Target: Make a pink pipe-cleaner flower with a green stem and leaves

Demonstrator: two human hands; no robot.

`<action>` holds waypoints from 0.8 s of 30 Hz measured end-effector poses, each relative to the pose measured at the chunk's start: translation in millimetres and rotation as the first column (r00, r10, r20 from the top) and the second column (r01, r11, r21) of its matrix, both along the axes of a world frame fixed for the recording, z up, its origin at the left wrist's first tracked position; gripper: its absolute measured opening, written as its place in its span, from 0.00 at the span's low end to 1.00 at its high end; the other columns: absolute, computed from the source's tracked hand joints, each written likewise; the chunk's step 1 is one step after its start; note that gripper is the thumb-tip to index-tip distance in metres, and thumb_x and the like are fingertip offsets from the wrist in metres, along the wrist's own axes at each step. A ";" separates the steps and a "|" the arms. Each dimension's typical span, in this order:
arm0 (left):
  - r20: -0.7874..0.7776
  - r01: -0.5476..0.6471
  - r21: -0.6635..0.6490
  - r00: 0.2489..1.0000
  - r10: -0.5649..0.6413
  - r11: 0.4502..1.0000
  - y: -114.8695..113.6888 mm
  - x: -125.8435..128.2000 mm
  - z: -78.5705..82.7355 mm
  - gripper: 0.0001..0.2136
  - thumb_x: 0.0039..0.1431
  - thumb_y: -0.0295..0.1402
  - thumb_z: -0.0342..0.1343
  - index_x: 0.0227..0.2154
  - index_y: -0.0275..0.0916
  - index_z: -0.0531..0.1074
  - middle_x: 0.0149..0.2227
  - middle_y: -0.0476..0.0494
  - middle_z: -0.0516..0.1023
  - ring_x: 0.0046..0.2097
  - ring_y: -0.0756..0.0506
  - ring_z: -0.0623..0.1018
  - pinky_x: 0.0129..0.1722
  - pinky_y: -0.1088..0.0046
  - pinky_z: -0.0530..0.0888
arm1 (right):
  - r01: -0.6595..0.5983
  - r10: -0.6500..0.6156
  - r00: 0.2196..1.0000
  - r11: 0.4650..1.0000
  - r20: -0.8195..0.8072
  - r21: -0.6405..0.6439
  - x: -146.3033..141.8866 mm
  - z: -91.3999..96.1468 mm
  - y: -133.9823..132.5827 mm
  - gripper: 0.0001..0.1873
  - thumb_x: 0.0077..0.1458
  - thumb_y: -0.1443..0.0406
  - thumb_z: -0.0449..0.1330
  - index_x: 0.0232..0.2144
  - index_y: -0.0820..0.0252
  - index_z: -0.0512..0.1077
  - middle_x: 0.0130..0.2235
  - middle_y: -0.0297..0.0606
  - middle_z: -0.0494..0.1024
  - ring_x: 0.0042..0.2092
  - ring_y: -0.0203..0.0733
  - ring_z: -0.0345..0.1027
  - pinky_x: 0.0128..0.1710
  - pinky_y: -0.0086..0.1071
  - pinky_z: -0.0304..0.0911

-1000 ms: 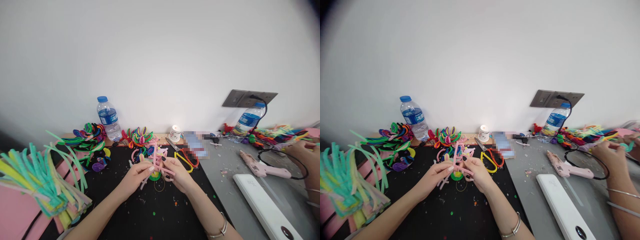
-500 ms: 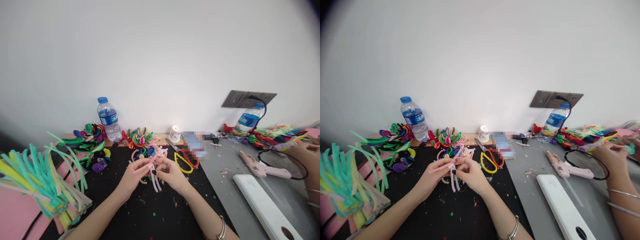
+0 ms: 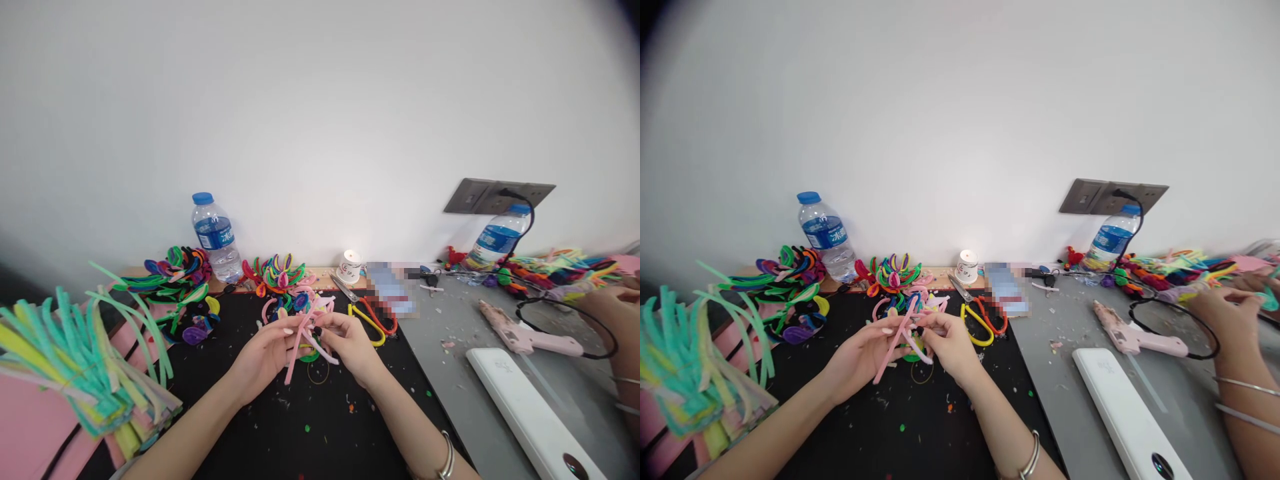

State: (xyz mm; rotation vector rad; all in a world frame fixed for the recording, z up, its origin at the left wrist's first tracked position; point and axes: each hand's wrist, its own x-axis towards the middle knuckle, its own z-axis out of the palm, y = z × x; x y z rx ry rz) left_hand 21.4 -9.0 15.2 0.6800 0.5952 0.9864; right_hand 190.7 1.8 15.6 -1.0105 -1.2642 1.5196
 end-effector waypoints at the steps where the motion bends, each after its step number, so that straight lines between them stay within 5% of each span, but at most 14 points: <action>1: 0.005 -0.002 -0.009 1.000 0.002 1.000 0.5 0.0 -0.2 0.09 0.53 0.31 0.54 0.35 0.36 0.76 0.36 0.41 0.76 0.41 0.44 0.74 0.46 0.62 0.70 | 0.004 -0.004 1.000 1.000 0.002 0.004 0.2 -0.2 -0.1 0.06 0.44 0.65 0.61 0.27 0.63 0.71 0.25 0.33 0.72 0.20 0.27 0.56 0.18 0.23 0.52; 8: -0.243 -0.004 0.018 0.970 0.008 1.000 -0.1 -0.3 -3.7 0.08 0.50 0.34 0.60 0.28 0.33 0.76 0.27 0.45 0.75 0.32 0.50 0.74 0.40 0.70 0.70 | -0.062 0.061 0.998 0.997 0.016 0.053 0.4 -1.1 -1.0 0.07 0.45 0.65 0.61 0.28 0.63 0.73 0.24 0.32 0.72 0.19 0.28 0.58 0.19 0.24 0.56; 13: -0.305 -0.013 0.054 0.952 0.029 0.998 0.1 -0.2 -3.2 0.14 0.46 0.33 0.63 0.38 0.39 0.73 0.23 0.52 0.72 0.29 0.50 0.73 0.35 0.72 0.71 | 0.009 -0.007 0.999 0.999 -0.046 0.033 0.5 -1.4 -0.6 0.08 0.44 0.64 0.62 0.27 0.63 0.71 0.25 0.33 0.73 0.18 0.29 0.60 0.19 0.25 0.59; 18: -0.507 0.151 0.107 0.859 -0.077 0.983 -0.6 2.6 -2.2 0.11 0.47 0.37 0.61 0.30 0.34 0.75 0.25 0.47 0.75 0.29 0.48 0.74 0.34 0.71 0.71 | 0.019 -0.016 0.998 0.998 -0.061 0.052 2.4 0.1 2.1 0.10 0.47 0.60 0.61 0.28 0.62 0.68 0.23 0.32 0.71 0.21 0.31 0.61 0.20 0.25 0.60; 21: -0.571 0.056 0.206 0.817 0.073 0.977 0.5 2.0 -2.3 0.10 0.48 0.38 0.59 0.24 0.34 0.75 0.23 0.48 0.75 0.27 0.49 0.72 0.30 0.75 0.69 | 0.135 -0.129 0.990 0.984 -0.057 0.112 6.2 -1.5 4.1 0.11 0.51 0.58 0.57 0.33 0.59 0.65 0.23 0.30 0.68 0.21 0.31 0.60 0.19 0.25 0.58; 24: -0.562 -0.173 0.291 0.765 0.315 0.941 3.5 -0.9 -2.1 0.09 0.47 0.37 0.60 0.25 0.35 0.75 0.22 0.49 0.75 0.27 0.50 0.72 0.31 0.76 0.68 | 0.350 -0.393 0.917 0.878 0.073 0.326 9.8 -2.2 1.1 0.07 0.54 0.61 0.55 0.32 0.58 0.62 0.24 0.29 0.64 0.23 0.32 0.58 0.22 0.26 0.55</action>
